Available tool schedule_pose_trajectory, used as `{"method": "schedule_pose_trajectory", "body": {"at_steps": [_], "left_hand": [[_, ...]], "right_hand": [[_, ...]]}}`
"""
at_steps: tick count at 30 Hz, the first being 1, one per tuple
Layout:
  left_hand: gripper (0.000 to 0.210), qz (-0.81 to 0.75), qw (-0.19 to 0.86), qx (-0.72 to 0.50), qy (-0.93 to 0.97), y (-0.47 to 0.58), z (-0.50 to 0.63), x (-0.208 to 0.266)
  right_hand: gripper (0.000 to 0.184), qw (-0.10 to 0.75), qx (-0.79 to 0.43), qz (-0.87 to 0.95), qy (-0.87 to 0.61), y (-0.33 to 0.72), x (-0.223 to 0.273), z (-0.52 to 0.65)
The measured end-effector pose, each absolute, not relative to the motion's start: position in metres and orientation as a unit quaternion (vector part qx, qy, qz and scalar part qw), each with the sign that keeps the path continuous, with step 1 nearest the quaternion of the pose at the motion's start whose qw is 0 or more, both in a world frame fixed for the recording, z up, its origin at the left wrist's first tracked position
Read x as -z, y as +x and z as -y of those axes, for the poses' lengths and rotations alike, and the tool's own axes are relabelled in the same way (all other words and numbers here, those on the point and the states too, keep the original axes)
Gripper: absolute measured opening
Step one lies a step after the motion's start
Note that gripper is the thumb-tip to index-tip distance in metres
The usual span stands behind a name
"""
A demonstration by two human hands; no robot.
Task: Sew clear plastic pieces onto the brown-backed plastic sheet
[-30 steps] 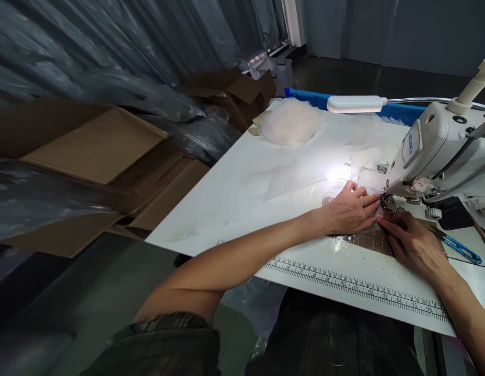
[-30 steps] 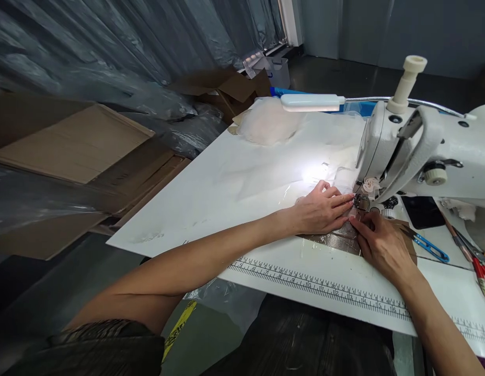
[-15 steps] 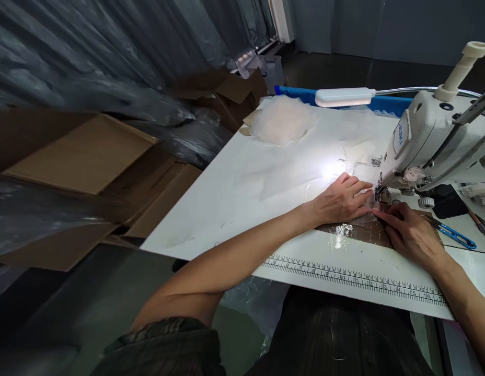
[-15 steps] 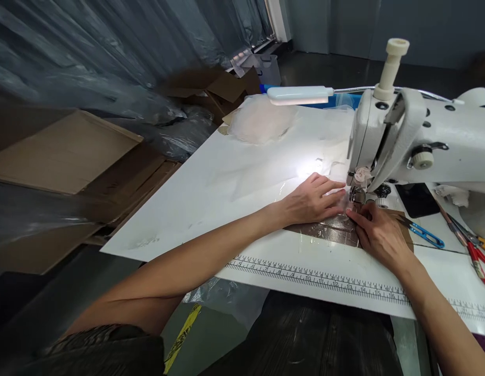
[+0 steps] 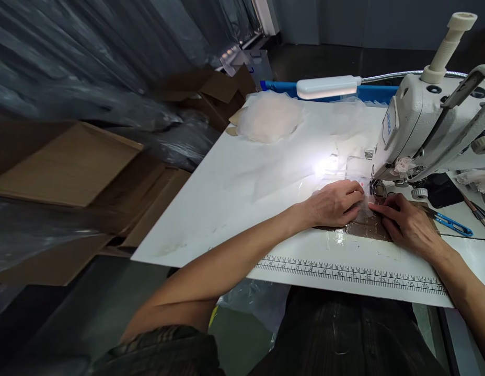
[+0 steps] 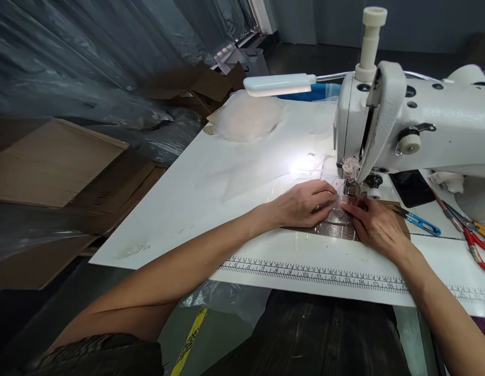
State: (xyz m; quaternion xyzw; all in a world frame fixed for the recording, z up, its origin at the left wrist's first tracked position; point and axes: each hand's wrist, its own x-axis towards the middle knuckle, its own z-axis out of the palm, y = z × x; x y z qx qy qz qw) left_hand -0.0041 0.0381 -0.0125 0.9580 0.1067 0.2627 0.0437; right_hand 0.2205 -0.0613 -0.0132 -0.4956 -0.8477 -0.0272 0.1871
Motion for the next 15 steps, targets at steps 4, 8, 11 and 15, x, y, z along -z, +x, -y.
{"method": "schedule_pose_trajectory", "body": {"at_steps": [4, 8, 11, 15], "left_hand": [[0.019, -0.086, 0.004, -0.232, 0.969, -0.0034, -0.0370, 0.0114], [0.022, -0.056, -0.011, -0.219, 0.974, -0.0017, -0.0372, 0.0099], [0.025, -0.050, 0.029, -0.206, 0.977, -0.0015, -0.0380, 0.0094], [0.025, -0.041, 0.047, -0.214, 0.975, -0.0026, -0.0385, 0.0099]], "right_hand": [[0.035, 0.181, 0.028, 0.847, -0.499, 0.2217, 0.0139, 0.0611], [0.036, 0.182, 0.028, 0.848, -0.497, 0.2219, 0.0139, 0.0608], [0.036, 0.185, 0.023, 0.848, -0.496, 0.2220, 0.0143, 0.0608], [0.035, 0.206, 0.017, 0.846, -0.491, 0.2213, 0.0149, 0.0613]]}}
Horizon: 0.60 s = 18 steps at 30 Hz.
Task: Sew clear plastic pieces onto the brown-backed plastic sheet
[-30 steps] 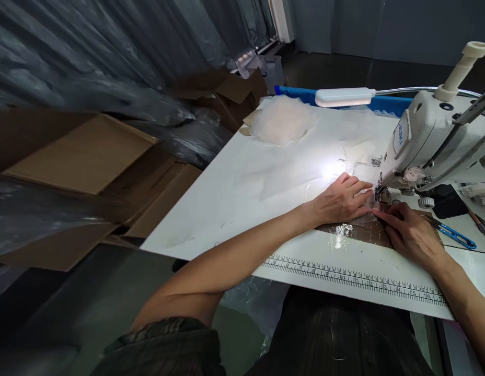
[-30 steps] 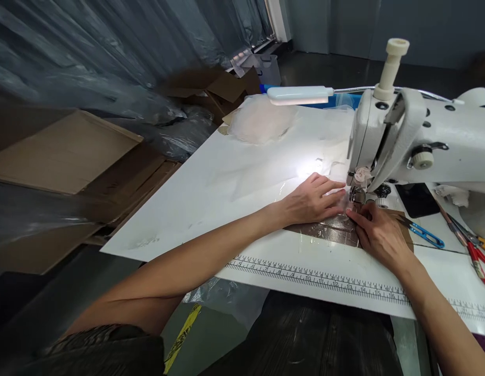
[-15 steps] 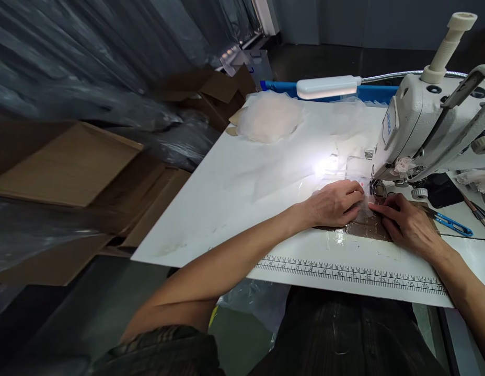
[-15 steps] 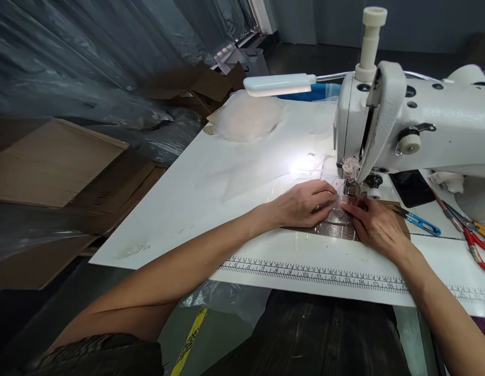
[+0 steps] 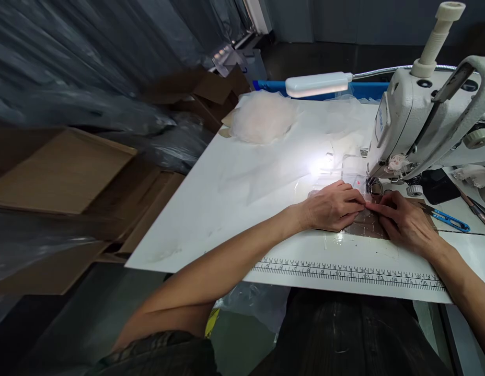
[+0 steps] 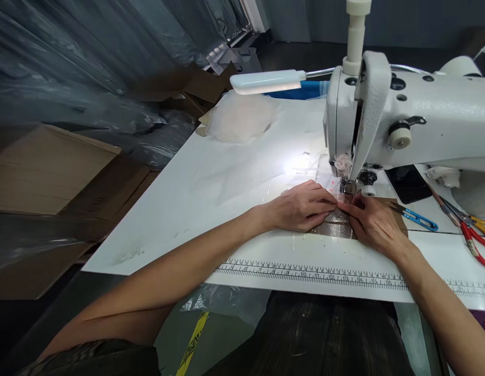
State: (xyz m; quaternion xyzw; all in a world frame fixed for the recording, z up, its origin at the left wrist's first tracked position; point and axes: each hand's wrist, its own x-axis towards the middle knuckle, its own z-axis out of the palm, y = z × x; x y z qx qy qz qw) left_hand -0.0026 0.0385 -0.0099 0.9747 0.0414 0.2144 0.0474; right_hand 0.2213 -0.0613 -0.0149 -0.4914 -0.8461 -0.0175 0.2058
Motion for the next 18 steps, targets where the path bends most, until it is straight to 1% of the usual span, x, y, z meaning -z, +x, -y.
{"method": "schedule_pose_trajectory", "body": {"at_steps": [4, 11, 18], "left_hand": [[0.025, -0.028, 0.037, -0.229, 0.972, -0.0024, -0.0384, 0.0126], [0.023, -0.057, 0.054, -0.216, 0.973, -0.0016, -0.0366, 0.0153], [0.026, -0.047, -0.007, -0.184, 0.982, -0.0031, -0.0349, 0.0122]], "right_hand": [[0.034, 0.224, 0.018, 0.848, -0.479, 0.2207, 0.0140, 0.0611], [0.034, 0.215, 0.017, 0.858, -0.467, 0.2225, 0.0121, 0.0599], [0.034, 0.192, 0.020, 0.855, -0.481, 0.2222, 0.0130, 0.0607]]}}
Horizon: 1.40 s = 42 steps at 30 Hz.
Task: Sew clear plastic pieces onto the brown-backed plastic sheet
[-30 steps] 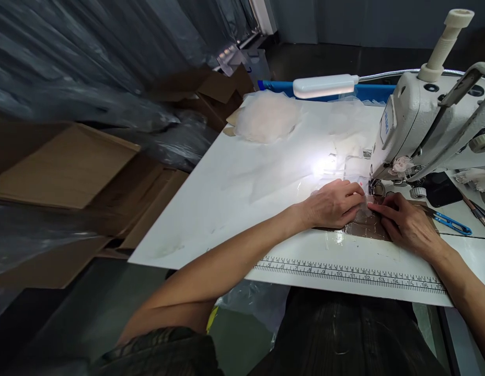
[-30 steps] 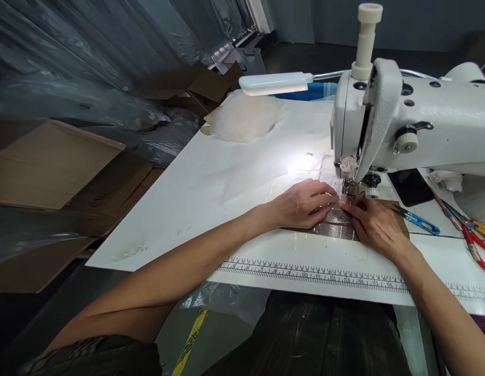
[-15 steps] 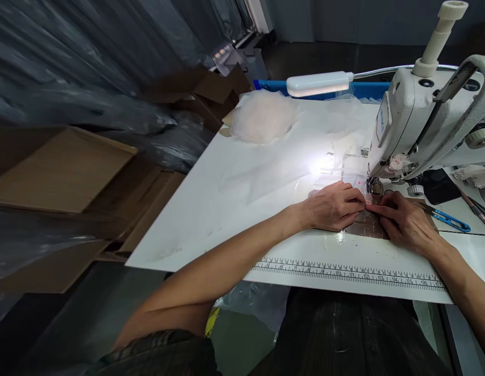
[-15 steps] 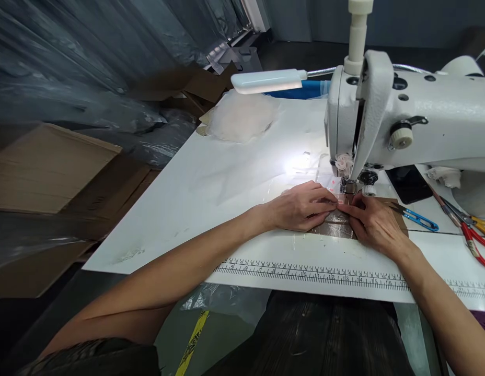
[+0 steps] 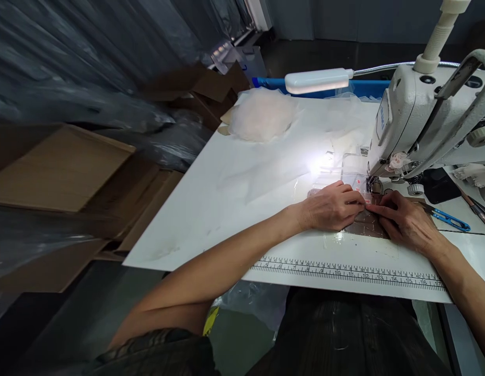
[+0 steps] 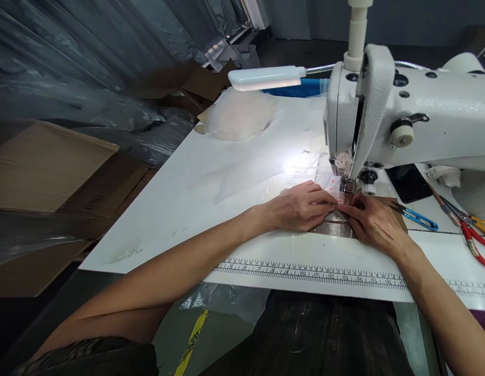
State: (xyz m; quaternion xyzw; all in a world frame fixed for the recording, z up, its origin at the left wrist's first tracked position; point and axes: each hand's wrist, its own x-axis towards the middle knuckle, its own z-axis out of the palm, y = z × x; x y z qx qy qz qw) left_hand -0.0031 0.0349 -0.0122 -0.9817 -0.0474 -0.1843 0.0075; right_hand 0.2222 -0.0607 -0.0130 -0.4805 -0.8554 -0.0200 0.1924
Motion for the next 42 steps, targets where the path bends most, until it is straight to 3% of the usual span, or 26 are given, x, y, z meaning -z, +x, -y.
{"method": "schedule_pose_trajectory", "body": {"at_steps": [9, 15, 32, 42], "left_hand": [[0.024, 0.034, 0.056, 0.145, -0.987, -0.0023, -0.0290, 0.0052], [0.025, 0.027, 0.063, 0.181, -0.981, -0.0011, -0.0311, 0.0065], [0.021, 0.038, 0.012, 0.188, -0.981, 0.0002, -0.0333, 0.0119], [0.029, 0.065, -0.025, 0.217, -0.974, -0.0008, -0.0367, 0.0125]], "right_hand": [[0.037, 0.238, -0.050, 0.811, -0.532, 0.2211, 0.0129, 0.0619], [0.036, 0.275, -0.095, 0.790, -0.539, 0.2239, 0.0102, 0.0580], [0.038, 0.254, -0.077, 0.791, -0.552, 0.2249, 0.0178, 0.0605], [0.038, 0.167, -0.004, 0.834, -0.526, 0.2246, 0.0181, 0.0620]]}}
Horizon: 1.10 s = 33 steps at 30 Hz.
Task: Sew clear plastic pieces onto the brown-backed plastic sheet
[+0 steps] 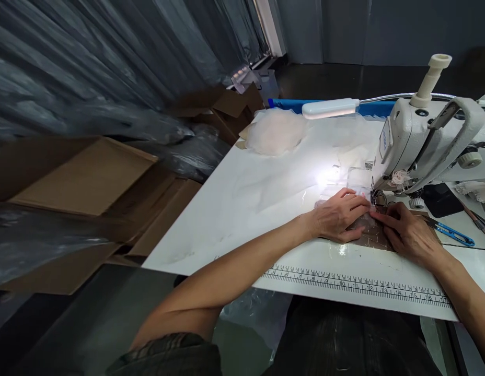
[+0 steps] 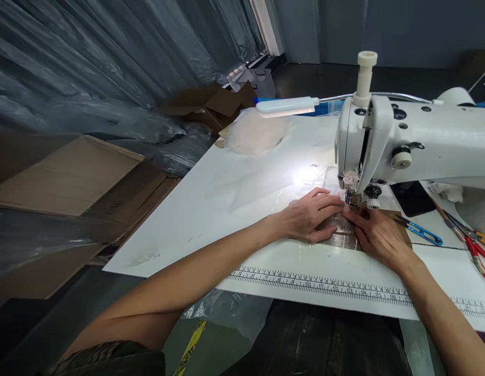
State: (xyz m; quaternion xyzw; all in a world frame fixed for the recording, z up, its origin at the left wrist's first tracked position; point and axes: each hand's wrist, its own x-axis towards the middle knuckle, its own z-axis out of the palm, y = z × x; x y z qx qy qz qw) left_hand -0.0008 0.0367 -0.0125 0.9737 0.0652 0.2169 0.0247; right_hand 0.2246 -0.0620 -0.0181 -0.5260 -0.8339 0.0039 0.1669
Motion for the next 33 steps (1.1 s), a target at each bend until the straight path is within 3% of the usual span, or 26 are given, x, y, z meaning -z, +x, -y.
{"method": "schedule_pose_trajectory", "body": {"at_steps": [5, 12, 22, 29, 33], "left_hand": [[0.033, -0.097, 0.021, -0.189, 0.977, -0.002, -0.035, 0.008], [0.026, -0.055, 0.107, -0.223, 0.967, -0.003, -0.038, 0.001], [0.017, -0.081, 0.176, -0.254, 0.948, 0.000, -0.039, 0.011], [0.015, -0.103, 0.179, -0.268, 0.941, 0.002, -0.036, 0.013], [0.022, -0.061, 0.024, -0.269, 0.961, 0.003, -0.035, 0.014]], "right_hand": [[0.039, 0.191, -0.024, 0.832, -0.520, 0.223, 0.016, 0.062], [0.036, 0.245, -0.174, 0.785, -0.542, 0.231, -0.005, 0.046], [0.035, 0.232, -0.131, 0.788, -0.556, 0.232, 0.003, 0.040], [0.044, 0.079, -0.026, 0.812, -0.578, 0.224, 0.010, 0.045], [0.046, 0.017, 0.027, 0.815, -0.579, 0.217, 0.009, 0.045]]}}
